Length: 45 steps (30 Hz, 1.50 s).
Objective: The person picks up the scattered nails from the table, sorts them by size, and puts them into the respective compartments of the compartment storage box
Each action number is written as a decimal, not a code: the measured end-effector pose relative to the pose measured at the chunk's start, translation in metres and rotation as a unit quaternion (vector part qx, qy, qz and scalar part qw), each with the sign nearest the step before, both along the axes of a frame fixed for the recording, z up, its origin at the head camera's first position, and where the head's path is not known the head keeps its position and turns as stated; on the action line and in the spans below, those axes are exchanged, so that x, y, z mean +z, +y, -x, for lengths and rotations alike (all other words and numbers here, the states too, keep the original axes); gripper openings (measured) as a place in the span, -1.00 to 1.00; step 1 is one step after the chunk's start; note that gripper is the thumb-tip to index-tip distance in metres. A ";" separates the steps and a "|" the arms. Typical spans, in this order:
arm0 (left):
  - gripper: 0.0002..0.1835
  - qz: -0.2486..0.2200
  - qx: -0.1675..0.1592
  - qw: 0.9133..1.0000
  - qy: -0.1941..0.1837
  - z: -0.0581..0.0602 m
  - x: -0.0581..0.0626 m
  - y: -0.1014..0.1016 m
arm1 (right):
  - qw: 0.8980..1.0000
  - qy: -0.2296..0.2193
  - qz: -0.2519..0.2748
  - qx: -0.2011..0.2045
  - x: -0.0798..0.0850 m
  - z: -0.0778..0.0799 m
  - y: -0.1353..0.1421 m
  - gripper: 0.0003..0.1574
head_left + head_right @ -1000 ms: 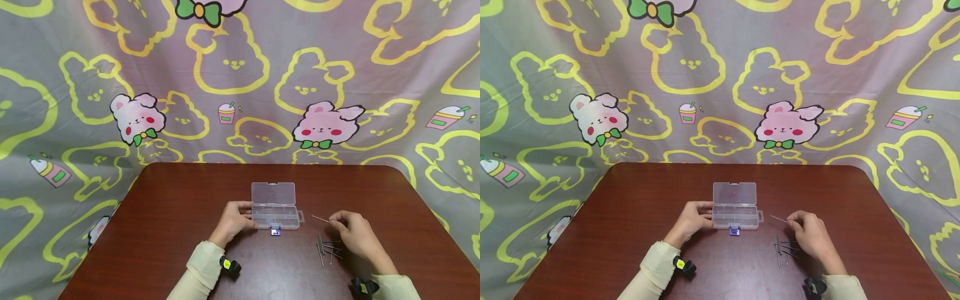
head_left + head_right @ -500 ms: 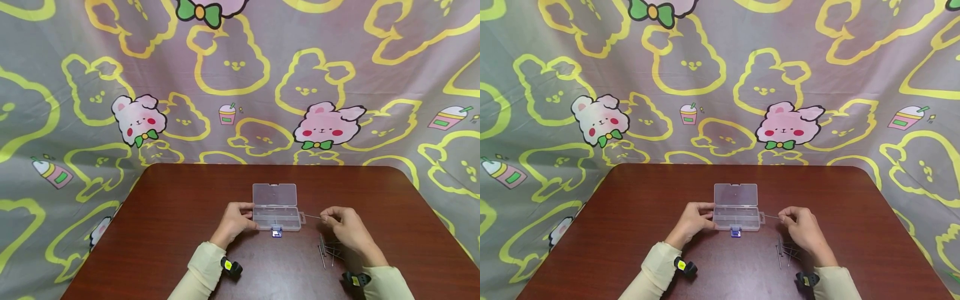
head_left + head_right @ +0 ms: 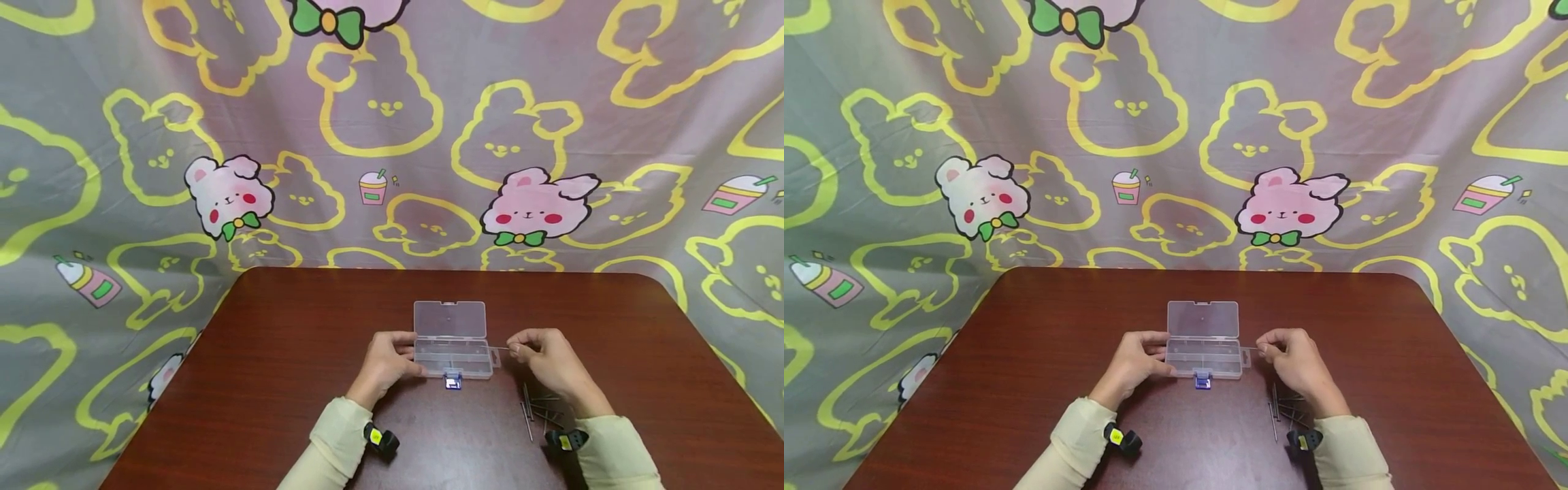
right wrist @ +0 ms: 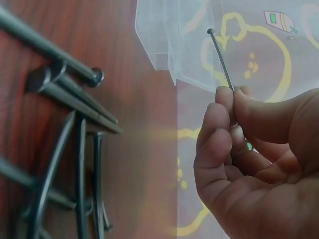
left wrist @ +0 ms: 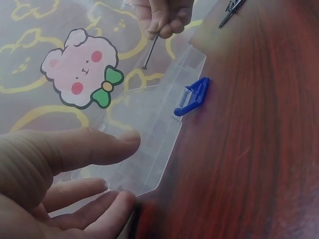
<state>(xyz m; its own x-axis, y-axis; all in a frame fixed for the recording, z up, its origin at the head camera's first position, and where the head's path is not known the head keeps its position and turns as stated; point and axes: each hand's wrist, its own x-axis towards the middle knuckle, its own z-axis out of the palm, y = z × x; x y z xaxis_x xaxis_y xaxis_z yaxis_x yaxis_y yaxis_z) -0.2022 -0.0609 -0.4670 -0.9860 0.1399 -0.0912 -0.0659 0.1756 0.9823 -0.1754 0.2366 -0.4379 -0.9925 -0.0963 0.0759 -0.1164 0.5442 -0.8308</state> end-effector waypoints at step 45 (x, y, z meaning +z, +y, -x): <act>-0.17 0.016 -0.027 1.000 0.004 0.001 0.002 -0.001 | 0.992 0.012 -0.117 0.053 -0.002 0.037 -0.068 -0.74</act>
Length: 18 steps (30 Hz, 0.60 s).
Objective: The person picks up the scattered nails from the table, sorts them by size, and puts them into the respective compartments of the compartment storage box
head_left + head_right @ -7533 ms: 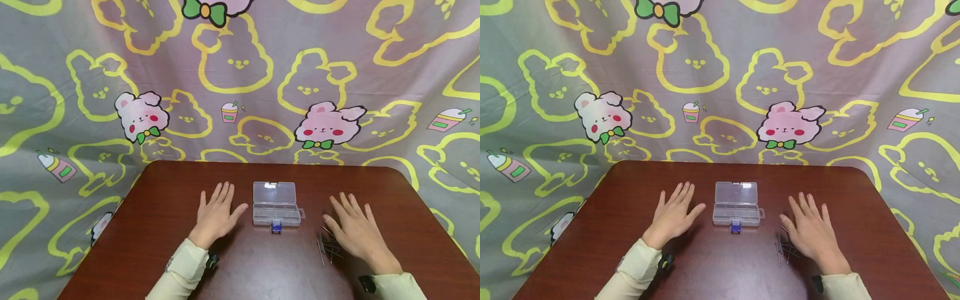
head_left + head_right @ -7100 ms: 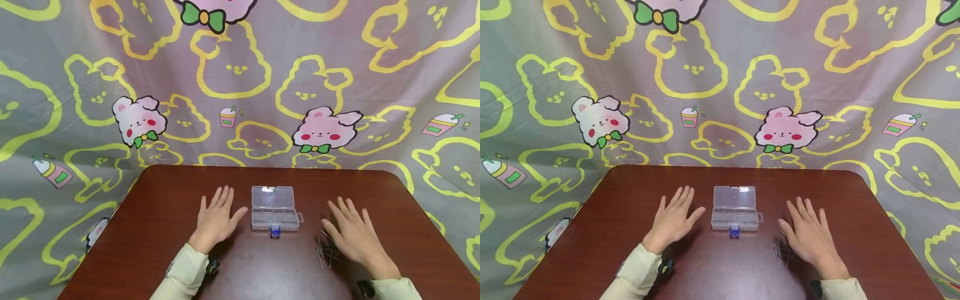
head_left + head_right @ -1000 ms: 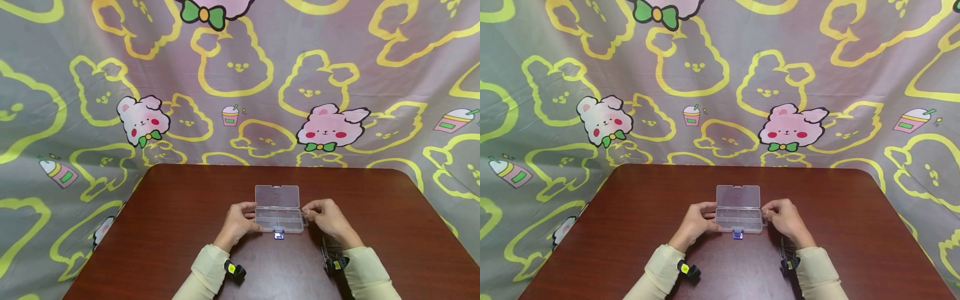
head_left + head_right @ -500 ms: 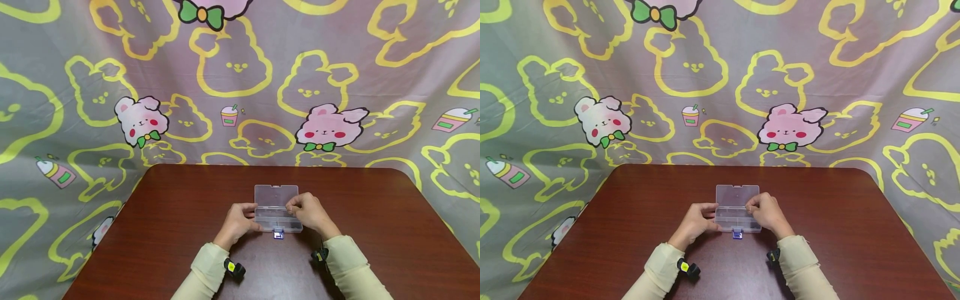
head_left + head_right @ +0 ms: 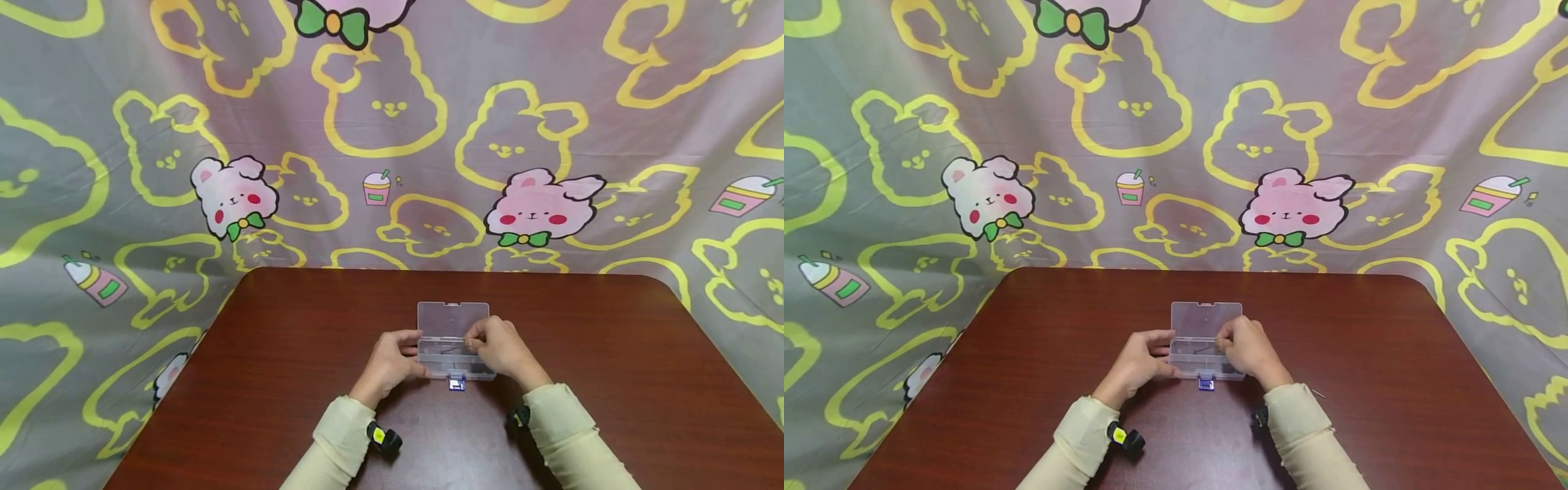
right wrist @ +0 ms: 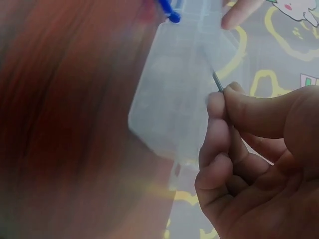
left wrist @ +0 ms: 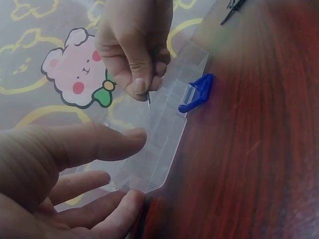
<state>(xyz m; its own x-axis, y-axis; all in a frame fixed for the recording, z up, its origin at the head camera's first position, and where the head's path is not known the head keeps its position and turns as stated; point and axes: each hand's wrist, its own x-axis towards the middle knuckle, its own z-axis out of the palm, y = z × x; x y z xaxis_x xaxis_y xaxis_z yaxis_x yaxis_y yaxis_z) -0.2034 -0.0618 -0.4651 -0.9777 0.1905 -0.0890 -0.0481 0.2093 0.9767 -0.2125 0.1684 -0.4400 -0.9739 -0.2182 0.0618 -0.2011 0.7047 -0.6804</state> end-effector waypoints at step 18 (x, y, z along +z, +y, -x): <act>-0.22 0.008 -0.004 1.000 -0.003 0.000 0.002 0.001 | 1.000 -0.001 0.011 -0.017 0.010 -0.006 0.010 -0.87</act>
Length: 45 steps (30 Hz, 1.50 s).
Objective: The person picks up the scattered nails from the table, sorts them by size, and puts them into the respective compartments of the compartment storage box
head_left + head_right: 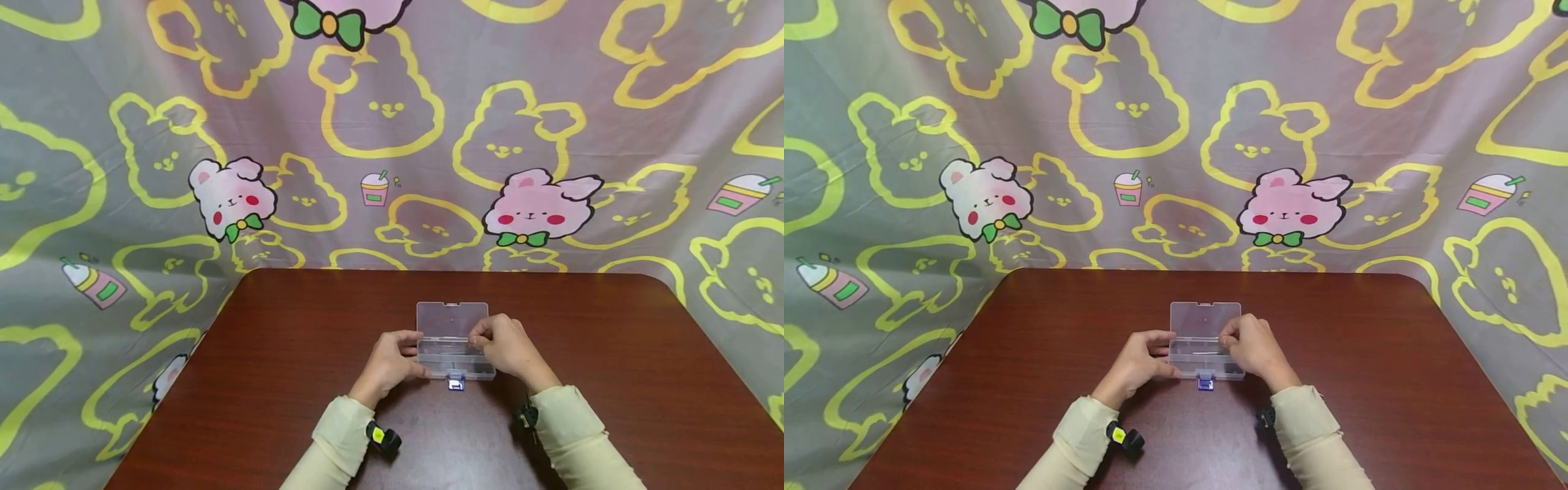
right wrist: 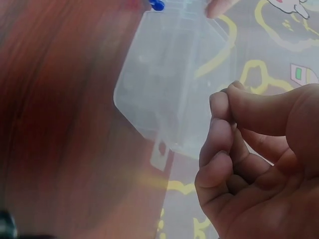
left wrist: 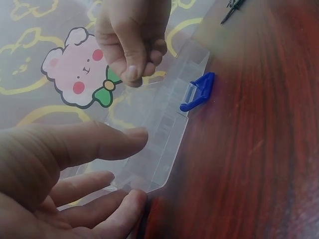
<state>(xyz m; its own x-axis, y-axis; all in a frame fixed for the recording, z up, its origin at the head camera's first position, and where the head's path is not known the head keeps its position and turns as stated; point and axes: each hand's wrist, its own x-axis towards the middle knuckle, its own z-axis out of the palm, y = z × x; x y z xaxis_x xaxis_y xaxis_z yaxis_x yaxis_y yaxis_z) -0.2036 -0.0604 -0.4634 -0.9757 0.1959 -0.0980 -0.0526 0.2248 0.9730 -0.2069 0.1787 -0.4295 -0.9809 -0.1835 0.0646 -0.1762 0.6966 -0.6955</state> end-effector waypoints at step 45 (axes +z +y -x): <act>-0.19 0.028 -0.015 0.999 0.016 0.004 -0.001 0.000 | 0.999 -0.022 -0.017 -0.030 -0.002 -0.052 0.098 -0.94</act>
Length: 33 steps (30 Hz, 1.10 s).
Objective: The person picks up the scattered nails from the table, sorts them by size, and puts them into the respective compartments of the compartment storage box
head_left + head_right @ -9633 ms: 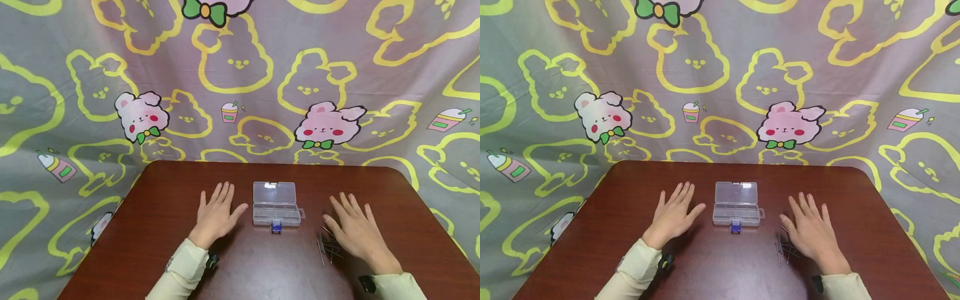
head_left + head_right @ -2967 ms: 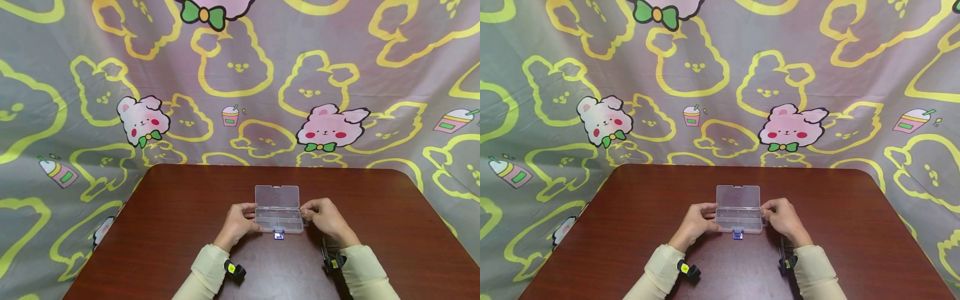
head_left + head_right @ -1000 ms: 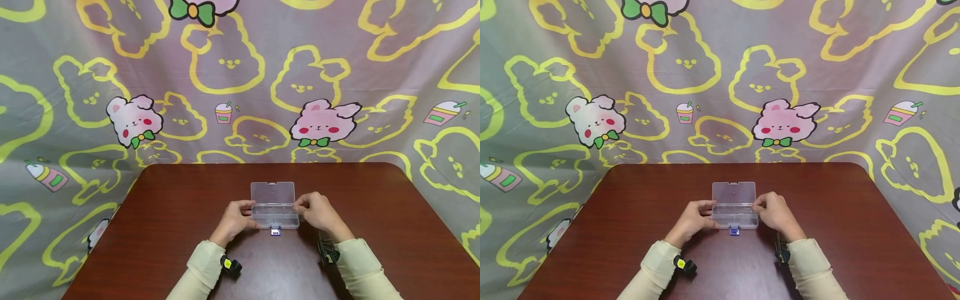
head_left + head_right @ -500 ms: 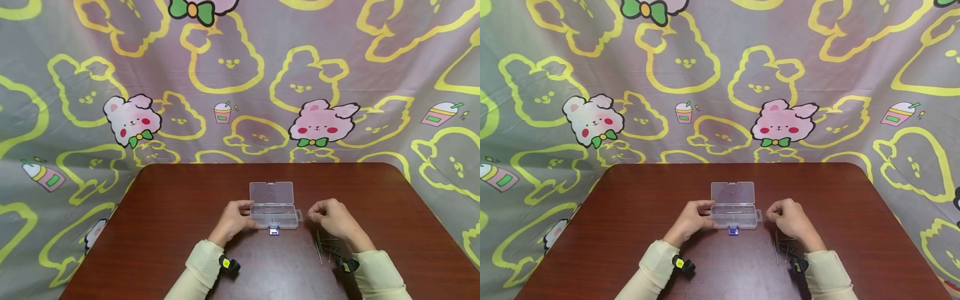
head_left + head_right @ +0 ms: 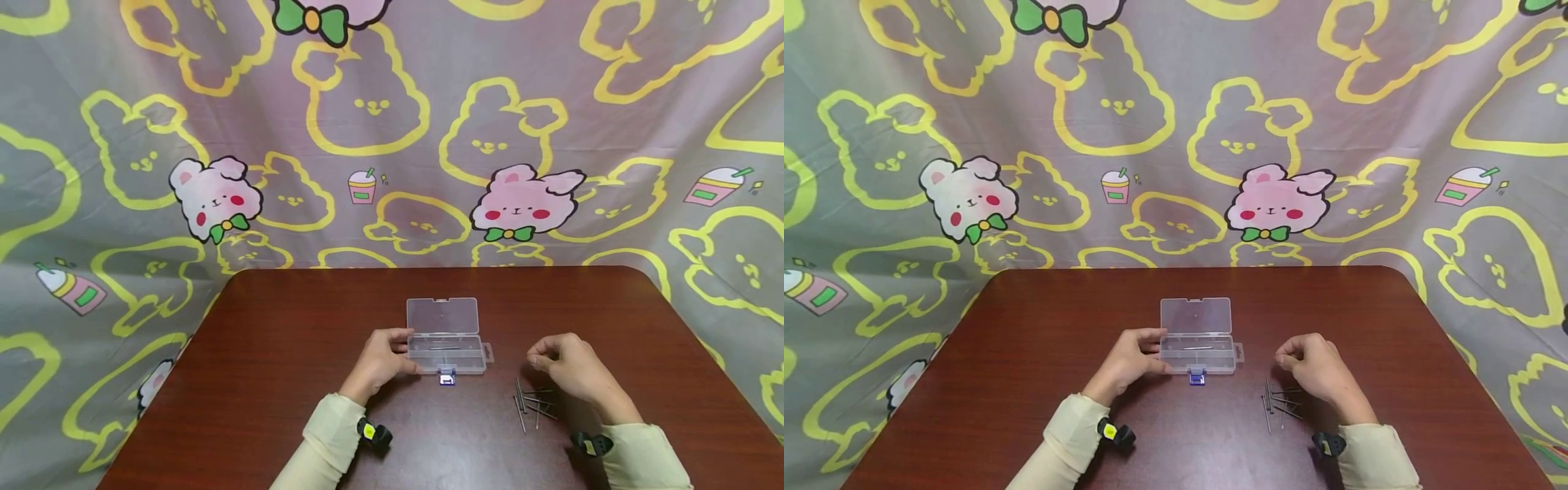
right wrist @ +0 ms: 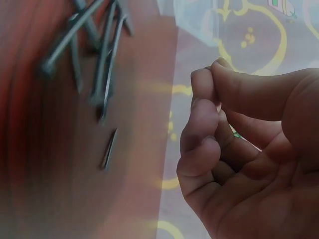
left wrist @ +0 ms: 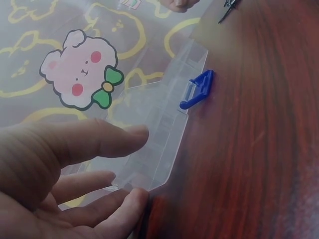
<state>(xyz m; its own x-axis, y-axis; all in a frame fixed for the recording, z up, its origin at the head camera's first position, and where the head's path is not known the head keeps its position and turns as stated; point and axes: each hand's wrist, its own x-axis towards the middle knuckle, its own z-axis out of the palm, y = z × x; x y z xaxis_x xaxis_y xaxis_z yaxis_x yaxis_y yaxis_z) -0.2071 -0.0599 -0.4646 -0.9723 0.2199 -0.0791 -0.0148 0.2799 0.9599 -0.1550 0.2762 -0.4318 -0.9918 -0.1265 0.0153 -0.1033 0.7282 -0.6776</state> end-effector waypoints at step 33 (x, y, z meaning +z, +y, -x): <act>-0.18 -0.009 0.003 1.000 -0.002 0.002 -0.003 0.000 | 0.993 -0.038 -0.107 -0.036 -0.023 -0.010 0.030 -0.81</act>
